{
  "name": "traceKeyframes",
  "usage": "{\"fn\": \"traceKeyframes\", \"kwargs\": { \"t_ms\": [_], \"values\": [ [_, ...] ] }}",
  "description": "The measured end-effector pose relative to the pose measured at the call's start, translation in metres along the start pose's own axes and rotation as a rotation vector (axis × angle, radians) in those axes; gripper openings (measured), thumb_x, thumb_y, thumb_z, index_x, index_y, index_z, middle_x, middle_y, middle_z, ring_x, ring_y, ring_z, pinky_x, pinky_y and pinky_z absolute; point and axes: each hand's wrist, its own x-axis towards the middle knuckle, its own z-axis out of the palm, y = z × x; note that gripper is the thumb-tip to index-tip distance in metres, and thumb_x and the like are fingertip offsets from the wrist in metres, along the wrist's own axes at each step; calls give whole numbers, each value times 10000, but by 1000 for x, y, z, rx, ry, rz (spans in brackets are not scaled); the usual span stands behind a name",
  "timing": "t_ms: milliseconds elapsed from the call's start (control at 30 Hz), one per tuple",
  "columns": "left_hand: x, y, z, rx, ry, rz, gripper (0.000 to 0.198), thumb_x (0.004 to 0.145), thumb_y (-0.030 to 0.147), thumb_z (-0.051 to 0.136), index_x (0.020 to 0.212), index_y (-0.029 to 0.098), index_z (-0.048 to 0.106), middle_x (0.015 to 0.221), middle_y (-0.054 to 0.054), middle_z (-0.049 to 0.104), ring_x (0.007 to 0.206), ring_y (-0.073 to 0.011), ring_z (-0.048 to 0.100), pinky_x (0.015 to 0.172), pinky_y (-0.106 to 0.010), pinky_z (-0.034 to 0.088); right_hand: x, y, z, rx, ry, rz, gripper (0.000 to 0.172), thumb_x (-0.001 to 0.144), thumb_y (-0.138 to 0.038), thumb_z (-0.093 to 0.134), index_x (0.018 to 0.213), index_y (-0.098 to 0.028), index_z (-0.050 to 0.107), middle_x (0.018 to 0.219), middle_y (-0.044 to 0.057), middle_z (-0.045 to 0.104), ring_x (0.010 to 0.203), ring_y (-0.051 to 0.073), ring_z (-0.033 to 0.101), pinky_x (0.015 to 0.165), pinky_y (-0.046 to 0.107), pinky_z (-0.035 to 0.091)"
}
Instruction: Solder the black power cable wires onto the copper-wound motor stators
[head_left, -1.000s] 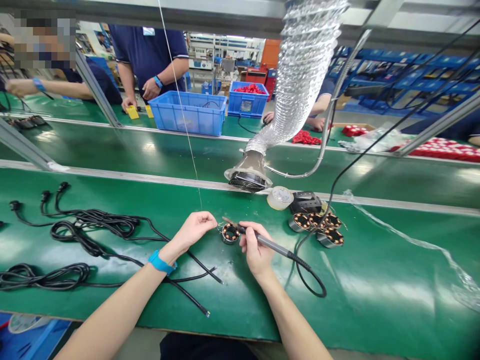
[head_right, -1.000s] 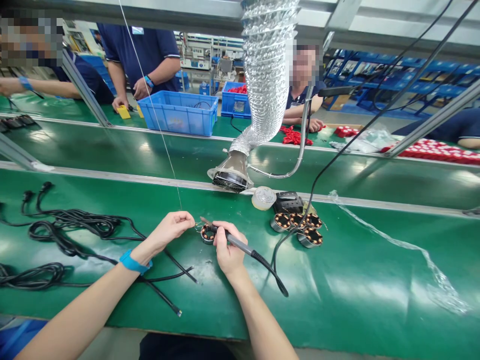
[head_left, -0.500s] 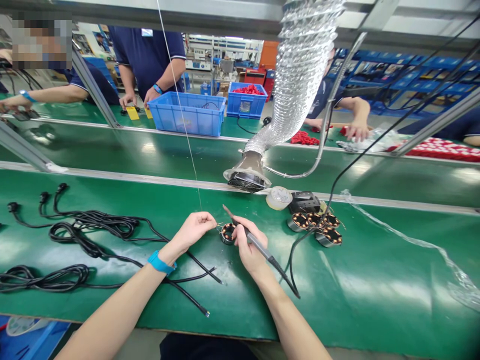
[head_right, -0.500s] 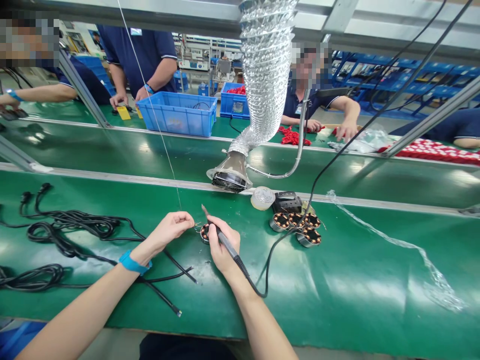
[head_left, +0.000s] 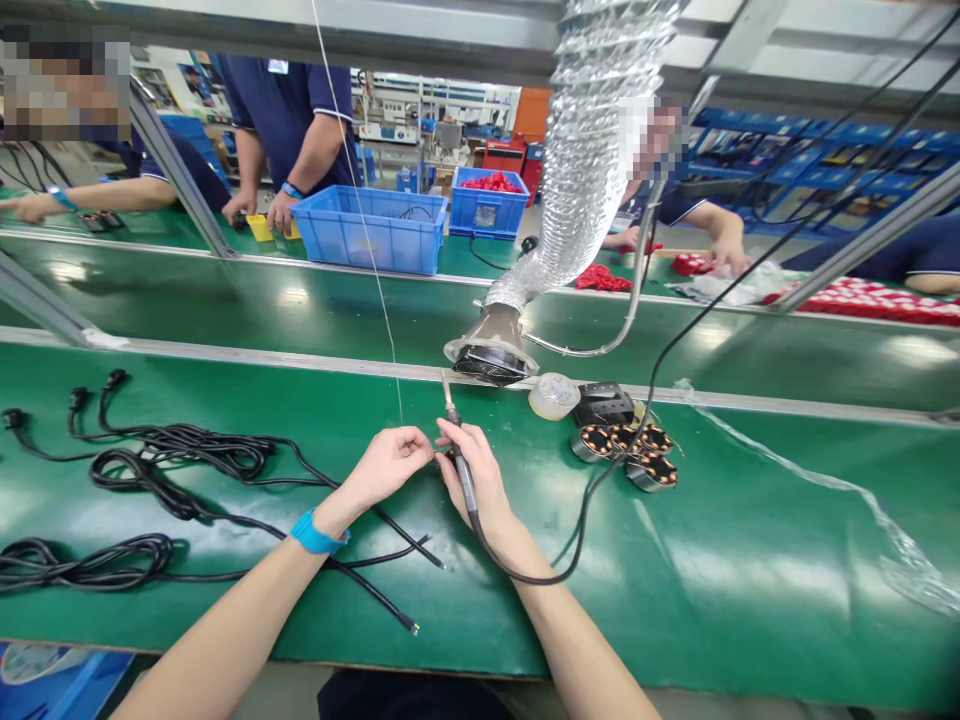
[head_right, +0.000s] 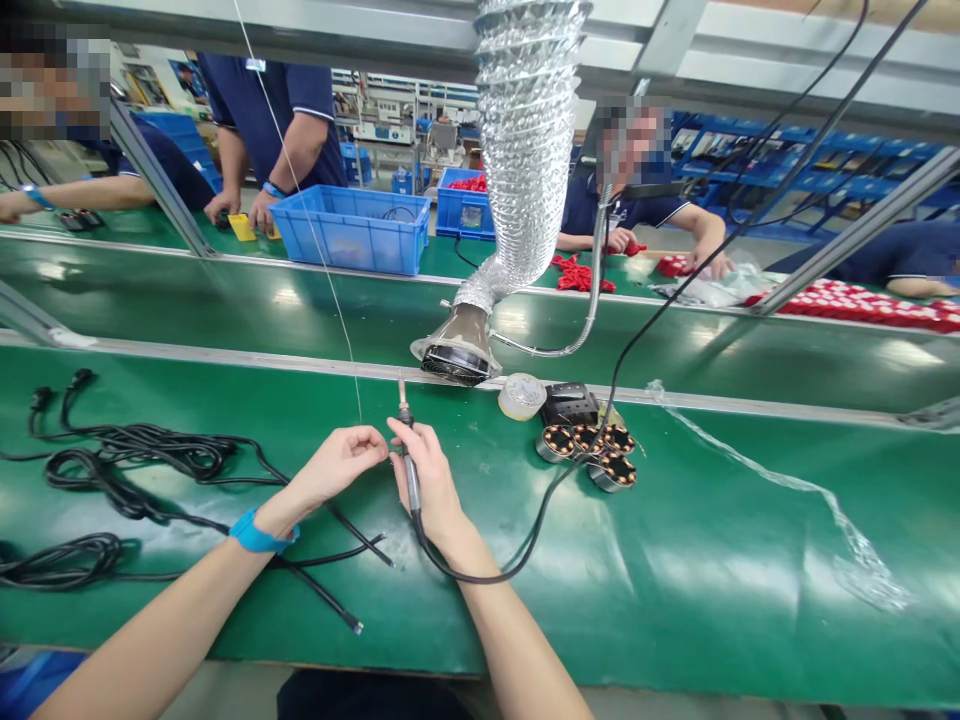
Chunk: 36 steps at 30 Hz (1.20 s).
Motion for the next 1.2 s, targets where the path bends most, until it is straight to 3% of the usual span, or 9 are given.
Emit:
{"fn": "traceKeyframes", "kwargs": {
  "t_ms": [300,467,633,767,1000,1200],
  "values": [
    [-8,9,-6,264,-20,36,236,874,377,563,828,161,646,725,-14,629,624,-144,543,592,-243,405,-4,1,1,-54,57,-62,448,938,-95,493,1343,-285,524,1075,63,533,945,151,630,867,290,538],
    [-6,9,-7,156,-82,-20,290,865,430,573,823,153,648,729,-17,630,643,-147,539,601,-243,400,-5,0,0,-52,44,-54,430,932,-98,496,1326,-267,534,1079,68,542,948,153,624,868,289,531],
    [-5,6,-2,23,-50,-84,325,821,461,610,721,152,604,672,3,574,595,-124,457,555,-235,340,-5,-2,0,-40,1,-44,422,930,-106,495,1324,-250,537,1100,83,559,939,155,627,863,296,536],
    [-4,6,0,28,-10,-146,305,800,443,610,710,152,595,608,30,488,541,-102,378,511,-229,282,-6,-5,-7,-27,103,-14,380,928,-128,531,1287,-247,570,1052,70,600,890,147,644,835,287,543],
    [-4,6,0,16,25,-221,305,765,456,597,725,154,579,588,47,428,514,-89,326,491,-223,237,-19,-9,-26,-12,332,149,176,938,-247,539,1028,-211,685,839,48,703,727,173,681,692,308,558],
    [-4,4,2,52,54,-187,316,763,463,610,690,158,569,575,45,445,515,-94,342,508,-228,260,-24,-20,-29,16,324,62,234,914,-288,507,786,-216,688,608,12,653,563,174,652,583,310,528]
  ]
}}
